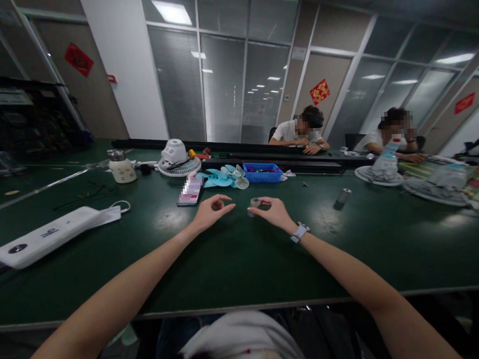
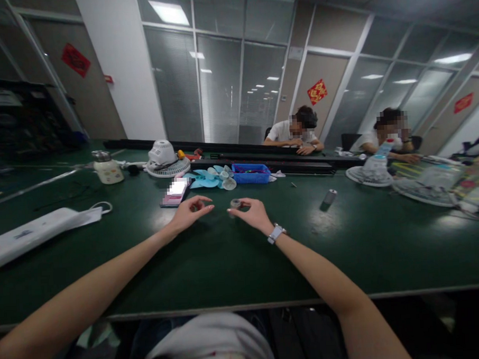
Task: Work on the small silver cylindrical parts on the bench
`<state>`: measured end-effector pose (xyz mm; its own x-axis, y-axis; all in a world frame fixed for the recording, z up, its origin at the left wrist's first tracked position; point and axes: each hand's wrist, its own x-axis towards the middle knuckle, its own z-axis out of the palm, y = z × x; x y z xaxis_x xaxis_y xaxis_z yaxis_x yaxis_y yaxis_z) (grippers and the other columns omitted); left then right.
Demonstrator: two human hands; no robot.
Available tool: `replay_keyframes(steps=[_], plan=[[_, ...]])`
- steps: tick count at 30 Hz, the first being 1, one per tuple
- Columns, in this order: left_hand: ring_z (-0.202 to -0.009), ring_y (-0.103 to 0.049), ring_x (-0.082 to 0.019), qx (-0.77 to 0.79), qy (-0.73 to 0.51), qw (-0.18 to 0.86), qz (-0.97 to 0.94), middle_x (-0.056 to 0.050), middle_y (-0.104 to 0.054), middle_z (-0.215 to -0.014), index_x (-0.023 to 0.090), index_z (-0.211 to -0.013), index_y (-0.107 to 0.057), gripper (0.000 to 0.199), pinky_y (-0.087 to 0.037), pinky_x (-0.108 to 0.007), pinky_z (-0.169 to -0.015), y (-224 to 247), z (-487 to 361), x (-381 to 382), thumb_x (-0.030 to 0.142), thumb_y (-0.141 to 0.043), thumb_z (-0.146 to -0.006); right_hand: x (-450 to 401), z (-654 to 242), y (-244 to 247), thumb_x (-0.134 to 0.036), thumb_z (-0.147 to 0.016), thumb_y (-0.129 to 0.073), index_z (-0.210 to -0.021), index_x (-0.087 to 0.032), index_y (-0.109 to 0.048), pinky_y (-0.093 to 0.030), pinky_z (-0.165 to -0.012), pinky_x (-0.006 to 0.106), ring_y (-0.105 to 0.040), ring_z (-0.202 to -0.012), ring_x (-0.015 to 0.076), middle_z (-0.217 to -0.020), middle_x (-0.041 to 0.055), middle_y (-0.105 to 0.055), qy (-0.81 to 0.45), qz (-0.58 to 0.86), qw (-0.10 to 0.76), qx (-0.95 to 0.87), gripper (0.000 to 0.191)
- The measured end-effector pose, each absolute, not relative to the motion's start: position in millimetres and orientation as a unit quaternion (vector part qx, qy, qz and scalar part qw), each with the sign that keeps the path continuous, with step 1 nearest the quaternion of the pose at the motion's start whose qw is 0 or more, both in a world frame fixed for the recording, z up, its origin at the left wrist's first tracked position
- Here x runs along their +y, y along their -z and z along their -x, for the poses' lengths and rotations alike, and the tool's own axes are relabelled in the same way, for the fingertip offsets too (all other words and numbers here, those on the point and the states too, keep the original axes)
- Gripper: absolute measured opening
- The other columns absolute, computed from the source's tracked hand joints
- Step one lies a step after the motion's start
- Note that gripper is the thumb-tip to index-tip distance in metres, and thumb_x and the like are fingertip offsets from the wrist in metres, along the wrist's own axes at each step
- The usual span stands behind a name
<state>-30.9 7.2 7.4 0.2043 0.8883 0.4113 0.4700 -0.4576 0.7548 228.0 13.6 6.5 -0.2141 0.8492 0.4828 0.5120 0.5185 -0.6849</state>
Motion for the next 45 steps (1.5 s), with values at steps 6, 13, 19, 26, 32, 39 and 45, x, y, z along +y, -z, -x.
replay_keyframes(steps=[6, 13, 19, 26, 32, 39, 45], plan=[[-0.088, -0.060, -0.020, 0.362, -0.398, 0.299, -0.788, -0.006, -0.064, -0.099, 0.025, -0.095, -0.078, 0.034, -0.047, -0.031, -0.075, -12, 26, 0, 0.050, -0.072, -0.073, -28, -178, -2, -0.053, -0.072, -0.075, -0.097, -0.025, -0.074, -0.048, -0.079, 0.037, -0.064, -0.085, 0.0227, -0.093, 0.0049, -0.073, -0.184, 0.377, 0.375, -0.826, 0.037], [-0.091, -0.061, -0.020, 0.321, -0.377, 0.302, -0.815, -0.006, -0.063, -0.096, 0.023, -0.082, -0.079, 0.025, -0.049, -0.033, -0.083, -15, 29, 2, 0.046, -0.073, -0.074, -26, -178, 5, -0.056, -0.074, -0.072, -0.099, -0.024, -0.072, -0.046, -0.078, 0.034, -0.064, -0.086, 0.0217, -0.095, 0.0037, -0.072, -0.190, 0.376, 0.368, -0.829, 0.041], [-0.092, -0.062, -0.021, 0.374, -0.359, 0.251, -0.818, -0.005, -0.067, -0.095, 0.023, -0.084, -0.078, 0.027, -0.048, -0.034, -0.085, -24, 25, -1, 0.047, -0.066, -0.080, -29, -178, 7, -0.056, -0.073, -0.072, -0.101, -0.022, -0.071, -0.048, -0.078, 0.033, -0.065, -0.089, 0.0216, -0.097, 0.0049, -0.072, -0.213, 0.372, 0.375, -0.822, 0.044], [-0.079, -0.061, -0.021, 0.525, -0.459, 0.102, -0.709, -0.006, -0.072, -0.087, 0.020, -0.089, -0.077, 0.035, -0.045, -0.031, -0.072, -10, 50, 25, 0.051, -0.061, -0.081, -30, -178, 6, -0.052, -0.072, -0.074, -0.108, -0.023, -0.068, -0.052, -0.083, 0.035, -0.066, -0.093, 0.0210, -0.104, 0.0050, -0.071, -0.287, 0.365, 0.378, -0.801, 0.047], [-0.072, -0.062, -0.022, 0.604, -0.338, 0.088, -0.716, -0.006, -0.072, -0.079, 0.023, -0.086, -0.078, 0.037, -0.040, -0.030, -0.063, 14, 64, 42, 0.056, -0.061, -0.079, -29, -178, 9, -0.052, -0.073, -0.073, -0.109, -0.022, -0.067, -0.052, -0.085, 0.037, -0.066, -0.094, 0.0210, -0.106, 0.0051, -0.070, -0.303, 0.364, 0.375, -0.797, 0.047], [-0.083, -0.062, -0.022, 0.608, -0.406, 0.060, -0.679, -0.009, -0.068, -0.090, 0.016, -0.122, -0.061, 0.053, -0.044, -0.030, -0.071, 17, 60, 45, 0.054, -0.044, -0.091, -24, -183, 6, -0.045, -0.080, -0.070, -0.116, -0.022, -0.064, -0.048, -0.096, 0.042, -0.064, -0.103, 0.0215, -0.113, 0.0059, -0.068, -0.389, 0.333, 0.371, -0.775, 0.043], [-0.083, -0.061, -0.022, 0.613, -0.412, 0.080, -0.670, -0.008, -0.066, -0.092, 0.015, -0.118, -0.058, 0.048, -0.045, -0.031, -0.073, 19, 57, 46, 0.053, -0.042, -0.093, -7, -195, 0, -0.044, -0.089, -0.060, -0.112, -0.019, -0.061, -0.052, -0.093, 0.037, -0.068, -0.096, 0.0182, -0.104, 0.0069, -0.069, -0.670, 0.304, 0.435, -0.519, 0.034]])
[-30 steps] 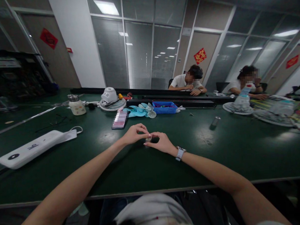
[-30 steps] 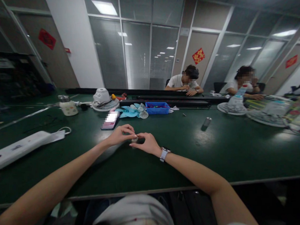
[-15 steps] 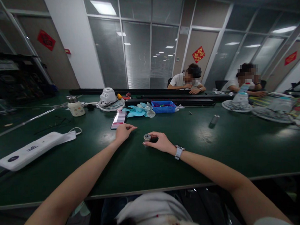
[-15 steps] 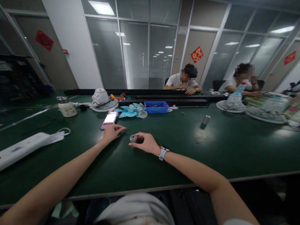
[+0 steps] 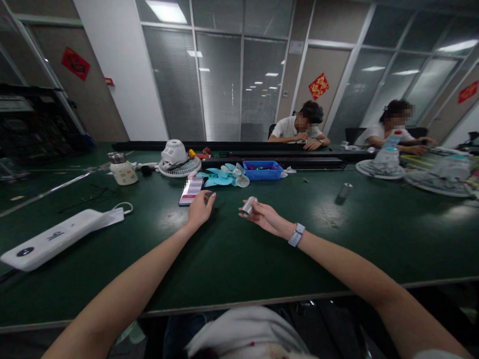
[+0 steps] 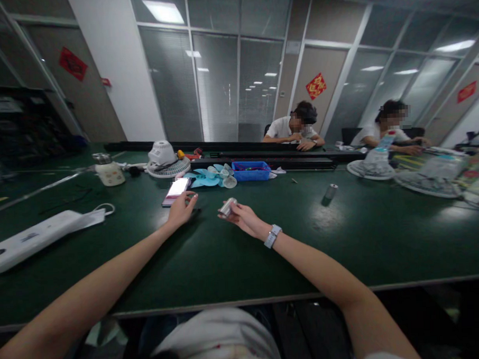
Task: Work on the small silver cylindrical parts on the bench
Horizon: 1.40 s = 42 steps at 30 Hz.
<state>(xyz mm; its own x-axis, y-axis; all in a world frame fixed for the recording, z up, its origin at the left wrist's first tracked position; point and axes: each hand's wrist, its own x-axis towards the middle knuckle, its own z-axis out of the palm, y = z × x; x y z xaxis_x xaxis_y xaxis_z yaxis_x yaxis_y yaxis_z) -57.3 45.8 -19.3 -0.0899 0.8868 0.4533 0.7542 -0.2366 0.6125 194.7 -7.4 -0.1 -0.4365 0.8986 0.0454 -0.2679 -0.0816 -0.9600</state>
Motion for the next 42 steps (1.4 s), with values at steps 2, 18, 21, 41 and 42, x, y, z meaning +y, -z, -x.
replay_keyframes(steps=[2, 18, 21, 41, 42], plan=[[-0.082, -0.062, -0.022, 0.604, -0.410, 0.083, -0.678, -0.008, -0.066, -0.092, 0.016, -0.117, -0.059, 0.047, -0.045, -0.031, -0.072, 20, 57, 46, 0.053, -0.042, -0.093, -3, -199, -2, -0.047, -0.094, -0.052, -0.108, -0.018, -0.061, -0.055, -0.086, 0.033, -0.070, -0.084, 0.0153, -0.096, 0.0057, -0.070, -0.715, 0.313, 0.438, -0.447, 0.033], [-0.078, -0.061, -0.021, 0.591, -0.408, 0.091, -0.690, -0.008, -0.065, -0.090, 0.016, -0.114, -0.059, 0.046, -0.043, -0.030, -0.067, 19, 57, 44, 0.053, -0.041, -0.093, -8, -203, -10, -0.050, -0.099, -0.031, -0.085, -0.014, -0.064, -0.051, -0.084, 0.026, -0.027, -0.028, 0.0061, -0.034, -0.0107, -0.035, -0.769, 0.324, 0.398, -0.381, 0.051], [-0.077, -0.061, -0.021, 0.590, -0.408, 0.091, -0.691, -0.008, -0.065, -0.090, 0.016, -0.114, -0.059, 0.047, -0.042, -0.030, -0.066, 18, 56, 43, 0.054, -0.041, -0.093, -8, -203, -11, -0.050, -0.099, -0.032, -0.087, -0.014, -0.063, -0.050, -0.088, 0.026, -0.029, -0.027, 0.0056, -0.034, -0.0114, -0.036, -0.778, 0.316, 0.402, -0.365, 0.049], [-0.077, -0.062, -0.021, 0.584, -0.408, 0.088, -0.696, -0.007, -0.066, -0.089, 0.016, -0.112, -0.060, 0.042, -0.044, -0.030, -0.065, 19, 55, 44, 0.050, -0.044, -0.093, 17, -219, 4, -0.033, -0.074, -0.076, -0.122, -0.026, -0.060, -0.049, -0.098, 0.039, -0.064, -0.106, 0.0213, -0.117, 0.0042, -0.066, -0.399, 0.343, 0.527, -0.667, 0.052], [-0.077, -0.062, -0.021, 0.585, -0.407, 0.088, -0.696, -0.007, -0.066, -0.089, 0.016, -0.112, -0.060, 0.042, -0.044, -0.030, -0.066, 19, 55, 43, 0.050, -0.045, -0.093, 23, -228, 4, -0.036, -0.075, -0.074, -0.120, -0.025, -0.061, -0.047, -0.099, 0.039, -0.063, -0.107, 0.0217, -0.118, 0.0045, -0.066, -0.322, 0.360, 0.533, -0.694, 0.048]])
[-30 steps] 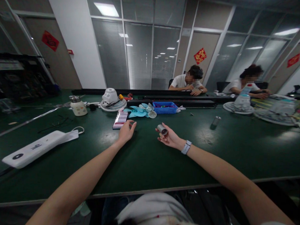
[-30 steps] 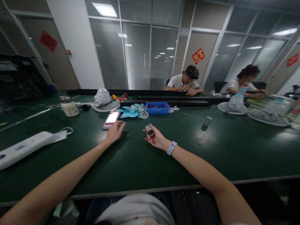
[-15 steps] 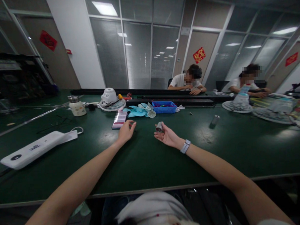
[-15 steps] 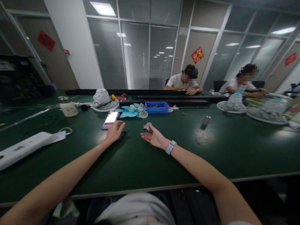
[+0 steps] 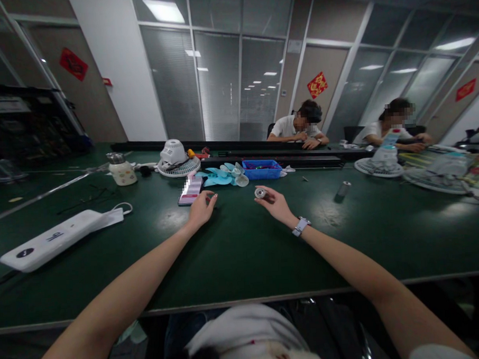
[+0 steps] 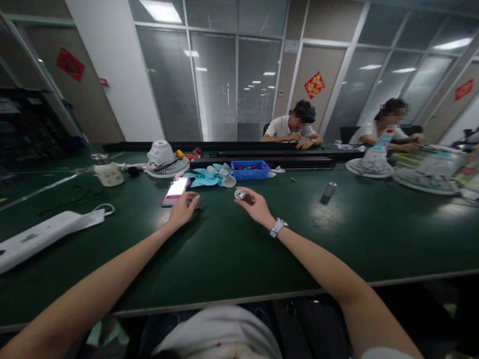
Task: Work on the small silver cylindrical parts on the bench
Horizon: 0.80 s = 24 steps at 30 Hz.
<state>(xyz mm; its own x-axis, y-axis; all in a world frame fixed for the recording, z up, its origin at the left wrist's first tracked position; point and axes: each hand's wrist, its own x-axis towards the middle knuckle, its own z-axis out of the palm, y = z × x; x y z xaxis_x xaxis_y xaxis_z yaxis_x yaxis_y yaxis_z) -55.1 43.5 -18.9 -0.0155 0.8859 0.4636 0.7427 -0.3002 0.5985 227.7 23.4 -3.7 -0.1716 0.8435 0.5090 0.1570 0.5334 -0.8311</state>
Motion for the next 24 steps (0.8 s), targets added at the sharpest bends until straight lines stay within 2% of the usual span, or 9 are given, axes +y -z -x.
replay_keyframes(steps=[3, 6, 12, 18, 21, 24], plan=[[-0.079, -0.062, -0.021, 0.588, -0.403, 0.087, -0.695, -0.008, -0.067, -0.091, 0.016, -0.113, -0.060, 0.041, -0.045, -0.031, -0.067, 18, 54, 43, 0.048, -0.045, -0.093, 46, -263, 2, -0.043, -0.083, -0.065, -0.123, -0.023, -0.059, -0.047, -0.098, 0.039, -0.064, -0.106, 0.0234, -0.115, 0.0066, -0.068, -0.155, 0.459, 0.530, -0.696, 0.045], [-0.080, -0.062, -0.021, 0.587, -0.403, 0.085, -0.697, -0.008, -0.066, -0.092, 0.016, -0.113, -0.060, 0.040, -0.045, -0.031, -0.067, 19, 54, 43, 0.048, -0.045, -0.093, 66, -305, 2, -0.044, -0.089, -0.055, -0.128, -0.021, -0.054, -0.047, -0.092, 0.041, -0.065, -0.103, 0.0268, -0.112, 0.0103, -0.069, -0.083, 0.603, 0.491, -0.623, 0.046], [-0.080, -0.062, -0.021, 0.582, -0.402, 0.075, -0.703, -0.008, -0.066, -0.091, 0.016, -0.112, -0.059, 0.039, -0.045, -0.032, -0.069, 23, 56, 46, 0.047, -0.046, -0.093, 82, -360, 7, -0.048, -0.093, -0.044, -0.136, -0.022, -0.045, -0.044, -0.090, 0.041, -0.063, -0.105, 0.0296, -0.112, 0.0129, -0.068, -0.025, 0.763, 0.366, -0.532, 0.050], [-0.080, -0.062, -0.021, 0.581, -0.403, 0.069, -0.704, -0.007, -0.066, -0.090, 0.017, -0.111, -0.060, 0.038, -0.045, -0.032, -0.069, 24, 56, 47, 0.047, -0.046, -0.093, 84, -362, 18, -0.047, -0.091, -0.046, -0.125, -0.019, -0.054, -0.037, -0.099, 0.048, -0.056, -0.115, 0.0304, -0.115, 0.0153, -0.065, -0.013, 0.786, 0.321, -0.529, 0.045], [-0.080, -0.062, -0.021, 0.585, -0.399, 0.072, -0.702, -0.007, -0.066, -0.091, 0.017, -0.112, -0.060, 0.038, -0.044, -0.031, -0.068, 24, 56, 47, 0.047, -0.046, -0.093, 81, -357, 17, -0.050, -0.088, -0.049, -0.133, -0.015, -0.047, -0.030, -0.104, 0.054, -0.046, -0.127, 0.0336, -0.132, 0.0210, -0.053, 0.004, 0.796, 0.329, -0.508, 0.057], [-0.079, -0.062, -0.021, 0.589, -0.397, 0.076, -0.700, -0.007, -0.067, -0.092, 0.017, -0.112, -0.060, 0.039, -0.044, -0.030, -0.066, 24, 56, 47, 0.048, -0.045, -0.093, 73, -341, 7, -0.053, -0.081, -0.058, -0.145, -0.008, -0.027, -0.017, -0.112, 0.056, -0.022, -0.142, 0.0346, -0.152, 0.0263, -0.027, 0.098, 0.765, 0.395, -0.499, 0.085]])
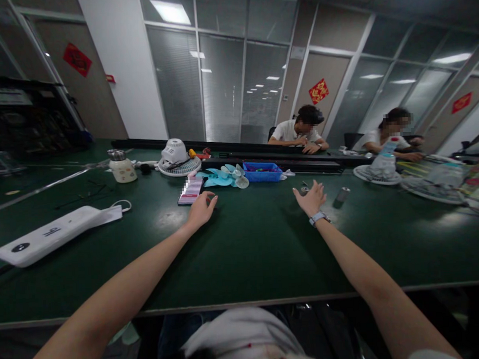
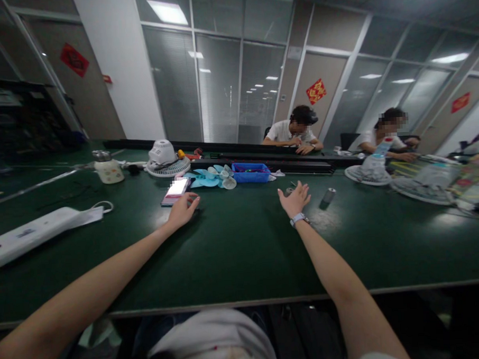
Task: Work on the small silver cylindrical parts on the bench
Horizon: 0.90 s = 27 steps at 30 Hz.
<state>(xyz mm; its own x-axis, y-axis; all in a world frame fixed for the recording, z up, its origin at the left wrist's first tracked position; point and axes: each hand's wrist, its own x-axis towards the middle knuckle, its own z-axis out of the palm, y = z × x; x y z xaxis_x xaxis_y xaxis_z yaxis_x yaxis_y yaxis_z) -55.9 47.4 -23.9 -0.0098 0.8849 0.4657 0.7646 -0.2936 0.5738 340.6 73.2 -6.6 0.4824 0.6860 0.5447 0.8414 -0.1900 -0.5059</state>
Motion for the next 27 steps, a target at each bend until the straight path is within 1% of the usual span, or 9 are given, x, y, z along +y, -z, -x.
replay_keyframes(steps=[1, 3, 6, 9, 12, 17, 22, 25, 27], plan=[[-0.078, -0.062, -0.021, 0.589, -0.398, 0.075, -0.699, -0.007, -0.067, -0.092, 0.017, -0.113, -0.059, 0.040, -0.044, -0.030, -0.066, 23, 56, 47, 0.048, -0.045, -0.093, 69, -331, 2, -0.053, -0.080, -0.059, -0.147, -0.007, -0.022, -0.014, -0.113, 0.056, -0.016, -0.144, 0.0333, -0.154, 0.0259, -0.021, 0.136, 0.736, 0.419, -0.514, 0.089], [-0.077, -0.061, -0.020, 0.592, -0.403, 0.076, -0.694, -0.007, -0.066, -0.092, 0.017, -0.114, -0.059, 0.041, -0.044, -0.030, -0.066, 23, 56, 47, 0.049, -0.044, -0.093, 58, -302, -8, -0.052, -0.083, -0.055, -0.149, -0.011, -0.022, -0.011, -0.114, 0.055, -0.011, -0.146, 0.0302, -0.157, 0.0208, -0.015, 0.183, 0.658, 0.442, -0.581, 0.084], [-0.076, -0.062, -0.021, 0.603, -0.409, 0.079, -0.680, -0.008, -0.066, -0.092, 0.016, -0.114, -0.059, 0.043, -0.044, -0.030, -0.066, 22, 56, 46, 0.049, -0.041, -0.094, 39, -244, -16, -0.054, -0.088, -0.050, -0.143, -0.024, -0.041, -0.006, -0.115, 0.055, -0.011, -0.146, 0.0281, -0.158, 0.0099, -0.022, 0.156, 0.534, 0.391, -0.733, 0.063], [-0.079, -0.062, -0.021, 0.608, -0.420, 0.074, -0.670, -0.009, -0.067, -0.093, 0.016, -0.113, -0.059, 0.042, -0.045, -0.031, -0.069, 22, 56, 45, 0.049, -0.040, -0.095, 30, -184, -12, -0.062, -0.087, -0.049, -0.130, -0.031, -0.059, -0.001, -0.115, 0.055, -0.013, -0.146, 0.0288, -0.155, 0.0054, -0.031, 0.056, 0.454, 0.297, -0.839, 0.054], [-0.080, -0.063, -0.021, 0.606, -0.428, 0.068, -0.667, -0.009, -0.067, -0.095, 0.017, -0.113, -0.059, 0.041, -0.045, -0.031, -0.070, 22, 55, 45, 0.048, -0.039, -0.095, 36, -139, -2, -0.068, -0.082, -0.053, -0.119, -0.034, -0.068, 0.002, -0.113, 0.057, -0.011, -0.145, 0.0321, -0.155, 0.0043, -0.032, -0.021, 0.458, 0.248, -0.853, 0.052], [-0.080, -0.063, -0.022, 0.607, -0.427, 0.081, -0.665, -0.009, -0.068, -0.093, 0.016, -0.112, -0.059, 0.040, -0.046, -0.031, -0.071, 21, 54, 44, 0.046, -0.041, -0.095, 59, -99, 10, -0.063, -0.079, -0.062, -0.097, -0.035, -0.076, -0.001, -0.111, 0.058, -0.017, -0.143, 0.0326, -0.148, 0.0020, -0.044, -0.059, 0.515, 0.269, -0.812, 0.036], [-0.082, -0.063, -0.022, 0.601, -0.436, 0.085, -0.664, -0.008, -0.067, -0.093, 0.017, -0.111, -0.059, 0.038, -0.045, -0.031, -0.072, 20, 52, 43, 0.046, -0.042, -0.095, 55, -116, 11, -0.051, -0.085, -0.062, -0.094, -0.032, -0.077, -0.007, -0.111, 0.055, -0.027, -0.140, 0.0295, -0.138, 0.0049, -0.055, -0.039, 0.499, 0.306, -0.810, 0.026], [-0.080, -0.063, -0.021, 0.600, -0.431, 0.093, -0.667, -0.008, -0.066, -0.092, 0.017, -0.111, -0.059, 0.040, -0.045, -0.031, -0.070, 19, 52, 42, 0.048, -0.042, -0.094, 52, -174, 3, -0.048, -0.088, -0.059, -0.094, -0.032, -0.076, -0.012, -0.111, 0.055, -0.038, -0.134, 0.0281, -0.129, 0.0040, -0.061, 0.010, 0.497, 0.355, -0.792, 0.024], [-0.080, -0.062, -0.021, 0.600, -0.423, 0.098, -0.672, -0.008, -0.066, -0.092, 0.017, -0.112, -0.059, 0.040, -0.045, -0.030, -0.068, 18, 52, 42, 0.049, -0.042, -0.094, 55, -229, -6, -0.044, -0.089, -0.057, -0.094, -0.029, -0.075, -0.020, -0.109, 0.051, -0.044, -0.128, 0.0274, -0.123, 0.0049, -0.065, 0.064, 0.525, 0.393, -0.752, 0.025]])
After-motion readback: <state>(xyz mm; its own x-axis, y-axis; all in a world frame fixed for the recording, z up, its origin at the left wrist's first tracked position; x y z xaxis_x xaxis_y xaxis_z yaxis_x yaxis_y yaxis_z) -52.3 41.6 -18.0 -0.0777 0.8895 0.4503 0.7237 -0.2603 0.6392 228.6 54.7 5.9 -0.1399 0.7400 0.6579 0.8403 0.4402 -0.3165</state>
